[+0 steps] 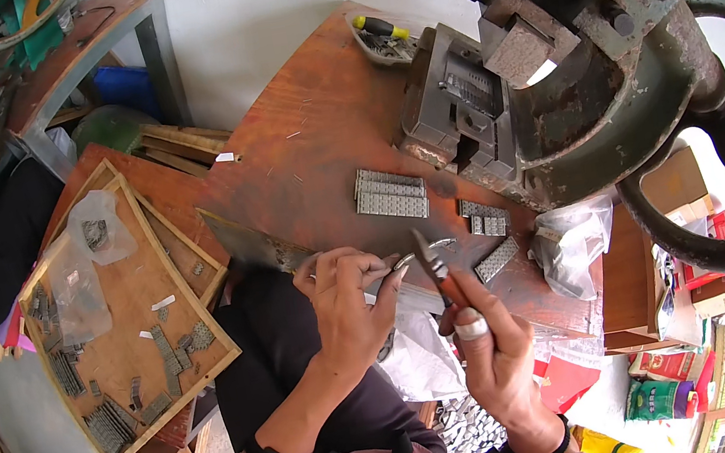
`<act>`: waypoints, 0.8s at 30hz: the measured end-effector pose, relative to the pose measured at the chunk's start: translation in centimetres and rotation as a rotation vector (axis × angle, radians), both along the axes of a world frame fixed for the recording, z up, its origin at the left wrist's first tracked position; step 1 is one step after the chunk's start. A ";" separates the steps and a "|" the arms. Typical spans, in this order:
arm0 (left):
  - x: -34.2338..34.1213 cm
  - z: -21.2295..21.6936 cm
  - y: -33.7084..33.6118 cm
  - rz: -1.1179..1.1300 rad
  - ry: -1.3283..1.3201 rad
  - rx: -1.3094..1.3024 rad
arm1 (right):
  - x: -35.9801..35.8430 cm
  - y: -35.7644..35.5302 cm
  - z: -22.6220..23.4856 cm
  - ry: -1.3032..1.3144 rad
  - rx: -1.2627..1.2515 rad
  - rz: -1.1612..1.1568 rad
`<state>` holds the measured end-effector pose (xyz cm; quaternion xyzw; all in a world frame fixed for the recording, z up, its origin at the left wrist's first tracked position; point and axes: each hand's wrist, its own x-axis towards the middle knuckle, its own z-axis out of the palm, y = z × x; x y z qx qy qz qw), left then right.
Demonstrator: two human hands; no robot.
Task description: Operating a manual mechanical press to punch and process small industrial parts from metal or composite strips.
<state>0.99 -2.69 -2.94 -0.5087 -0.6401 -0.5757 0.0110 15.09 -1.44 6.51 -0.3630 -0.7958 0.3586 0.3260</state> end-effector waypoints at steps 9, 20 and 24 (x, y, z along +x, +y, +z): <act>0.1 -0.1 0.0 0.007 0.015 -0.011 | 0.0 0.4 0.4 0.011 0.103 -0.039; 0.0 0.2 0.2 -0.003 0.044 0.064 | -0.3 0.9 0.1 -0.356 -0.097 -0.029; 0.1 0.2 0.0 -0.017 0.043 0.004 | 0.3 1.1 0.3 -0.271 -0.071 -0.050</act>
